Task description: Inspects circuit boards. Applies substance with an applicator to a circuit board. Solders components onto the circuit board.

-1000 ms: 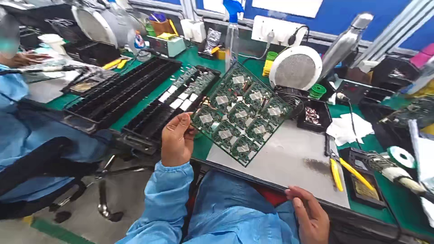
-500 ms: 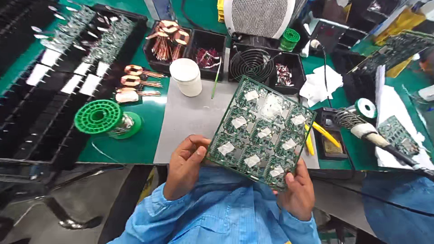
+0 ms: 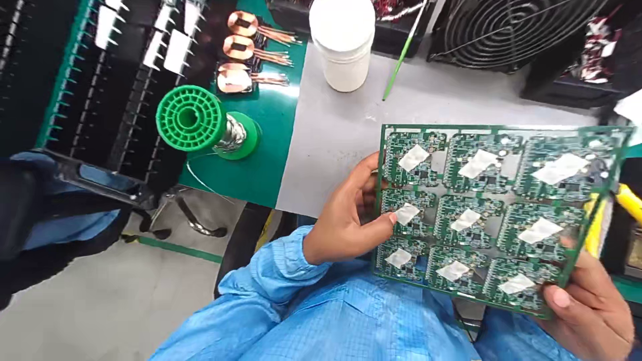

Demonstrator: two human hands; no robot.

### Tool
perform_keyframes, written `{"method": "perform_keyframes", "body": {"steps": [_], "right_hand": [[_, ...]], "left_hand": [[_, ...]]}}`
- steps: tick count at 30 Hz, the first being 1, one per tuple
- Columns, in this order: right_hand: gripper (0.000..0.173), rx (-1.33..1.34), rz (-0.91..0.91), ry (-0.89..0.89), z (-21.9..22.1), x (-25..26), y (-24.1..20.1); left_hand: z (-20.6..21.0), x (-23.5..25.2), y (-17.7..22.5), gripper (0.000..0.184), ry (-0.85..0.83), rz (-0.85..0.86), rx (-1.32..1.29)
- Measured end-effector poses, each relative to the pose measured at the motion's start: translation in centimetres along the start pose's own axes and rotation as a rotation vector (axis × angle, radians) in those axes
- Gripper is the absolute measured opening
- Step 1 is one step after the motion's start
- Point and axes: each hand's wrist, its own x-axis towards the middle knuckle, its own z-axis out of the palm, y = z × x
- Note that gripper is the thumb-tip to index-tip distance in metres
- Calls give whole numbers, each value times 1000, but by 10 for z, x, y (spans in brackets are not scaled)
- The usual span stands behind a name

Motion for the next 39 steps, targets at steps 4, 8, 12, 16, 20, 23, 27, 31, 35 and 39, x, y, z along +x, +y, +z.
{"method": "perform_keyframes", "body": {"steps": [4, 8, 12, 16, 20, 23, 27, 31, 35, 39], "right_hand": [[45, -26, -8, -6, -4, 4, 3], [42, -9, 0, 22, -8, -4, 10], [40, -27, 13, 67, -7, -12, 13], [44, -26, -6, 9, -5, -6, 16], [43, -45, -41, 42, -1, -1, 18], [42, -52, -82, 67, 4, 1, 18], [43, -48, -152, 33, 9, 1, 21], [44, -49, -176, 4, 8, 2, 24], [45, -52, -201, -10, 7, 4, 26], [45, -54, -239, 24, 9, 5, 28]], "left_hand": [[7, -3, -2, 65, 82, 61, 99], [7, 0, -2, 65, 102, 79, 150], [7, 2, 0, 63, 94, 64, 165], [8, 4, 0, 55, 112, 56, 157], [9, 2, -3, 57, 123, 86, 179], [7, 1, -4, 66, 74, 105, 197], [10, 1, -8, 67, 105, 139, 217], [15, 1, -9, 60, 181, 154, 225], [18, 1, -10, 57, 235, 161, 224], [12, 3, -9, 68, 133, 147, 216]]}}
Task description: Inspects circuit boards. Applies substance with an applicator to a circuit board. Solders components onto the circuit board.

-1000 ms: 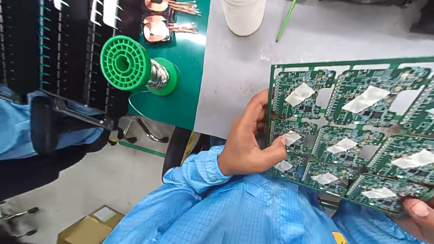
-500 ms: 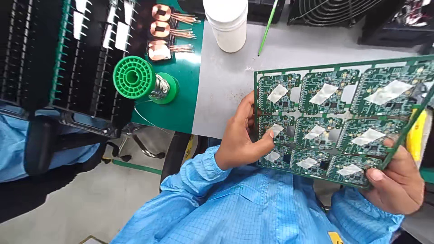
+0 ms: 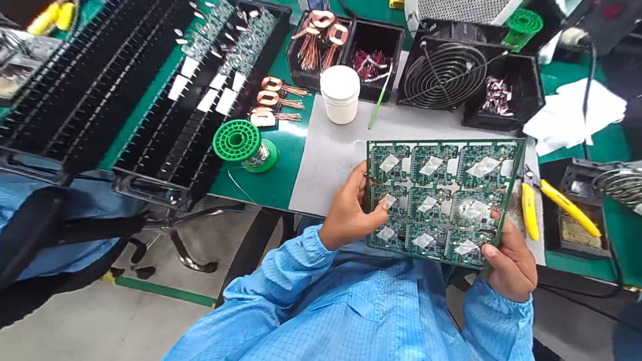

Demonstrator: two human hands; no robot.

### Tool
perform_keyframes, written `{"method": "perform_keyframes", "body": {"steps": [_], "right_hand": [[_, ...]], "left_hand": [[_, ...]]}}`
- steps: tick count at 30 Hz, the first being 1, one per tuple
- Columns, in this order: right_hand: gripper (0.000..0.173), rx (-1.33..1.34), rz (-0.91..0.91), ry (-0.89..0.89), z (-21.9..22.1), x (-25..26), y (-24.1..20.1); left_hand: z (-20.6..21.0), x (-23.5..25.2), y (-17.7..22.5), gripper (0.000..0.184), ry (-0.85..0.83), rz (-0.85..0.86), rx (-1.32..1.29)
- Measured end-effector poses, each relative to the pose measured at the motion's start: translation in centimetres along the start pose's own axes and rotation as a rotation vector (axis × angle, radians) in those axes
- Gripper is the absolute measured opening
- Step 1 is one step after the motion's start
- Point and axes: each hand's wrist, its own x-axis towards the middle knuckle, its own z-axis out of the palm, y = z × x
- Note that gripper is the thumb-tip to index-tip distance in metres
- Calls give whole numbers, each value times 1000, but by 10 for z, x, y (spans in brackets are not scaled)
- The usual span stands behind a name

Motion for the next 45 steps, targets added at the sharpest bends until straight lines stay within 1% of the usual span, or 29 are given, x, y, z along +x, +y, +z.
{"method": "perform_keyframes", "body": {"steps": [1, 4, 8, 10, 12, 14, 16, 19, 25, 28, 34, 36, 39, 45], "right_hand": [[45, 1, -2, 0, 0, -1, 1], [46, 14, 10, -9, 0, -1, 1], [46, 25, 10, 2, 1, 1, 0], [46, 49, 16, 46, 0, 2, -1], [46, 91, 30, 121, 1, 4, -2], [47, 146, 43, 156, 1, 6, -1], [48, 157, 58, 158, 2, 6, -1], [47, 151, 85, 149, 4, 5, -2], [46, 129, 54, 161, 3, 4, 0], [46, 116, 53, 160, 3, 5, 1], [46, 109, 72, 153, 4, 4, -1], [45, 123, 64, 155, 4, 4, 0], [46, 133, 54, 152, 4, 4, 0], [47, 96, 29, 159, 3, 4, 2]], "left_hand": [[0, 0, 1, 69, 1, -8, -8], [2, 1, 4, 60, 47, -49, -33], [5, -1, 3, 52, 95, -34, -31], [0, 1, 4, 51, 38, -97, -85], [-6, 5, 2, 58, -81, -126, -140], [-7, 6, 1, 66, -177, -107, -82], [-4, 4, 2, 67, -220, -52, 34], [-2, 3, 2, 59, -201, -25, 67], [-6, 6, 6, 36, -175, -79, 10], [-5, 7, 8, 28, -149, -111, 41], [0, 5, 7, 17, -66, -105, 122], [-1, 5, 6, 19, -80, -82, 119], [-3, 6, 4, 28, -130, -35, 109], [-4, 7, 7, 38, -184, -55, 164]]}}
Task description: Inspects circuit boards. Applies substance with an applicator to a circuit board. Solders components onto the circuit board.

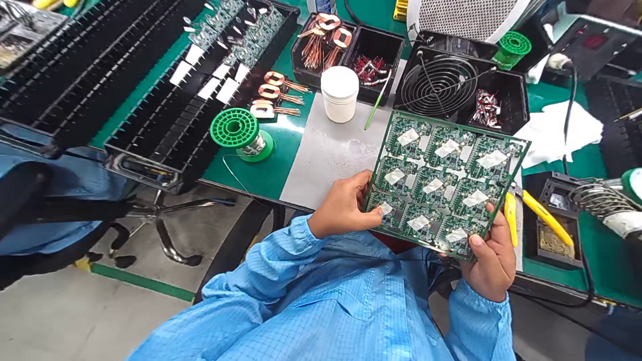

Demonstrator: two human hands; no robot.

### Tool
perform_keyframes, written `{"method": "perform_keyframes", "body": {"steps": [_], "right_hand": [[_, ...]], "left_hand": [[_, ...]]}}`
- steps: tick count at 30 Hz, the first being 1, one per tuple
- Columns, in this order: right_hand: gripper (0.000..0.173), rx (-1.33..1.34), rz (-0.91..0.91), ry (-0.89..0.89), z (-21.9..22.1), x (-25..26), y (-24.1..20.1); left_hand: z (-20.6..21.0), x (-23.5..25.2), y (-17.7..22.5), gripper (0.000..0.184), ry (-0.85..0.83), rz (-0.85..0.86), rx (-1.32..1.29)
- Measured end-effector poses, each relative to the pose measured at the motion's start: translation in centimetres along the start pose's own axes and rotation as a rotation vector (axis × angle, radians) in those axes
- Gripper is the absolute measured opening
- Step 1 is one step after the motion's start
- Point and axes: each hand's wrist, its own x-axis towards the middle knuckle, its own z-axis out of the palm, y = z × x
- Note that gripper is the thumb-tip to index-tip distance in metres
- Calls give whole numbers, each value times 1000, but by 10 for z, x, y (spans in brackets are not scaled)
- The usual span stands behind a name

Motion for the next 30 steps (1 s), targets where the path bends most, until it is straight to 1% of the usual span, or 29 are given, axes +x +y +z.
{"method": "perform_keyframes", "body": {"steps": [3, 7, 9, 12, 14, 16, 18, 20, 23, 25, 27, 30], "right_hand": [[46, -15, -10, 12, 1, 0, 0], [47, -50, -5, 0, 2, 0, 0], [46, -48, -9, 10, 3, 0, 1], [47, -52, -22, 10, 3, 0, 0], [46, -47, -23, 10, 3, 0, 0], [46, -46, -21, 7, 3, 0, 0], [45, -52, -11, 5, 3, -1, 0], [46, -61, -3, 5, 3, -1, 0], [46, -35, 8, -9, 2, 0, -1], [47, 21, 22, -27, 0, -1, -2], [47, 97, 47, -44, -4, 0, -3], [48, 103, 75, -113, -8, -1, -4]], "left_hand": [[2, 0, -2, 35, 31, 17, 23], [9, -4, -5, 31, 149, 55, 79], [11, -4, -6, 31, 173, 72, 80], [7, -3, -5, 35, 94, 50, 28], [2, -1, -3, 46, 14, 30, 4], [1, -1, -3, 49, -6, 27, 10], [2, -2, -3, 46, 18, 27, 25], [5, -3, -4, 39, 78, 30, 42], [8, -4, -6, 29, 145, 74, 40], [7, -5, -6, 24, 129, 96, 23], [4, -5, -6, 30, 89, 88, -49], [0, 5, 0, 54, 140, 5, -190]]}}
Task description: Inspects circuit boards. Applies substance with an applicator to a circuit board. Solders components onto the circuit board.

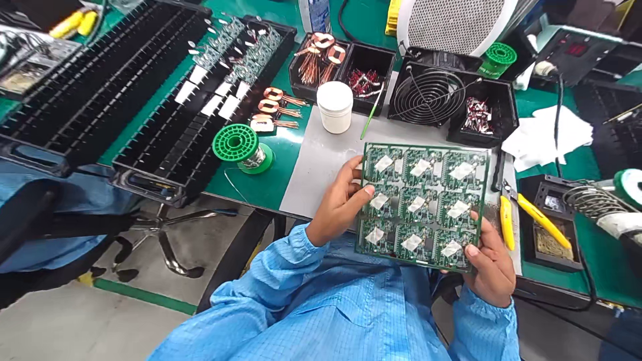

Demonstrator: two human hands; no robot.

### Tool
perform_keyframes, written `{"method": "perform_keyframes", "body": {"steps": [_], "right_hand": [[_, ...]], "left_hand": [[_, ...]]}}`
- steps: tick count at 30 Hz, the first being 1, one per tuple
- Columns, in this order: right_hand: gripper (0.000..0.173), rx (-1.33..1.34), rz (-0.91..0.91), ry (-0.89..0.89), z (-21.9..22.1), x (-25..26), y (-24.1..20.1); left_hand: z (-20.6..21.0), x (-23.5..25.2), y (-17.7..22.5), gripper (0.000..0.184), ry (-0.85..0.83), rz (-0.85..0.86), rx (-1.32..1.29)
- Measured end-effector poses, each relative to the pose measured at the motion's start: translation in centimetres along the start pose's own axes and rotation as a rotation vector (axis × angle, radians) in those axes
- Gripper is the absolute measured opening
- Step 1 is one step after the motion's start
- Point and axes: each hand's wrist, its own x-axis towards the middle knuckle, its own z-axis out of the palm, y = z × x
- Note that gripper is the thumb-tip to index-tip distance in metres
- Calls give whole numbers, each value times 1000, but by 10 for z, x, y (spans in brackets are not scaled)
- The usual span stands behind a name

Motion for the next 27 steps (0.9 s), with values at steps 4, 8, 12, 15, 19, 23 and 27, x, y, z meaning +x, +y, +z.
{"method": "perform_keyframes", "body": {"steps": [4, 8, 12, 15, 19, 23, 27], "right_hand": [[46, -62, 3, -64, 1, -1, 1], [46, -42, -2, -81, 0, -1, 0], [44, -61, -5, -102, 0, -2, 1], [44, -68, 1, -111, 0, -2, 1], [44, -74, -5, -123, 0, -2, 1], [43, -94, -9, -128, 0, -2, 1], [44, -131, -7, -106, -1, -3, 3]], "left_hand": [[-4, 14, 13, 51, 164, 26, -26], [-10, 16, 14, 37, 202, 75, 68], [-12, 13, 13, 32, 213, 102, 137], [-13, 10, 12, 31, 207, 110, 134], [-15, 7, 12, 31, 186, 105, 131], [-13, 6, 14, 30, 216, 92, 136], [-10, 7, 9, 26, 264, 175, 208]]}}
